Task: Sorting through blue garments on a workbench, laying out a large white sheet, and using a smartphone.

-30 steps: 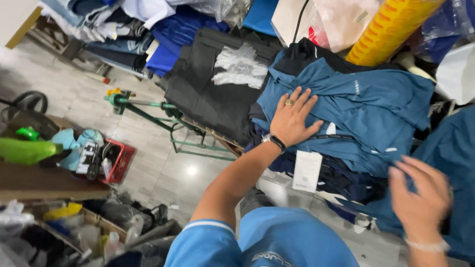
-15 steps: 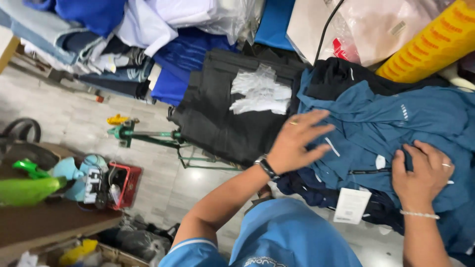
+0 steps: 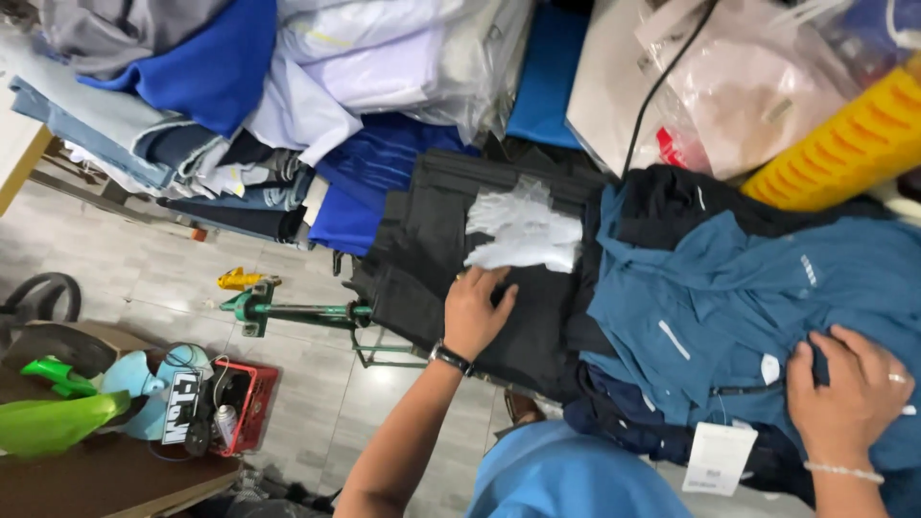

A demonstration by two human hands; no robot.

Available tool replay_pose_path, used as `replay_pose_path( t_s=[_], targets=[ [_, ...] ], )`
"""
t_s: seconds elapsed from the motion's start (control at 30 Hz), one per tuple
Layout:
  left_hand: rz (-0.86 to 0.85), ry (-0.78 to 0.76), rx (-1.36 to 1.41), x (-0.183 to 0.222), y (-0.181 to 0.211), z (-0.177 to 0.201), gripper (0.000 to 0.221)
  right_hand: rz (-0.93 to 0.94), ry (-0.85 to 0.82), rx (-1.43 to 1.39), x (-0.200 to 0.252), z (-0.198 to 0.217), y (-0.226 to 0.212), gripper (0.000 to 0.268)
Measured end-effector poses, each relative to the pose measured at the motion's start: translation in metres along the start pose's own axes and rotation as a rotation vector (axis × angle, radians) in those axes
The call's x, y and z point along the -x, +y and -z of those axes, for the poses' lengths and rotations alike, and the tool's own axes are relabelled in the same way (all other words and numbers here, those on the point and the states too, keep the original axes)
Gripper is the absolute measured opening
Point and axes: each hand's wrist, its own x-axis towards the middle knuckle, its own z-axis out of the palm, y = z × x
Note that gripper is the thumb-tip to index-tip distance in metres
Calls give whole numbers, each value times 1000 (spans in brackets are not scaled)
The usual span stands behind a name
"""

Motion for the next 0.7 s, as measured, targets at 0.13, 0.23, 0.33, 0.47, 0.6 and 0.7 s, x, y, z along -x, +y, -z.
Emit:
replay_pose_path(
  t_s=[0.13, 0.23, 0.33, 0.47, 0.6, 0.7],
  targets=[
    [8, -42, -46, 9, -5, -12, 27, -19, -29, 19, -10, 6, -6, 13],
    [1, -11, -32, -3, 5, -4, 22, -56, 94, -188, -11, 5, -14, 8],
    [43, -46, -46, -1, 7, -5, 23, -56, 126, -206, -26, 16, -23, 7],
    [-46, -42, -6, -3, 7, -5, 23, -93, 135, -209, -38, 28, -30, 7],
    [3, -49, -59, 2, 3, -13, 24, -152, 128, -184, -34, 26, -32, 9],
    [30, -70, -86, 6, -3, -18, 26, -153, 137, -203, -35, 26, -32, 10]
  ],
)
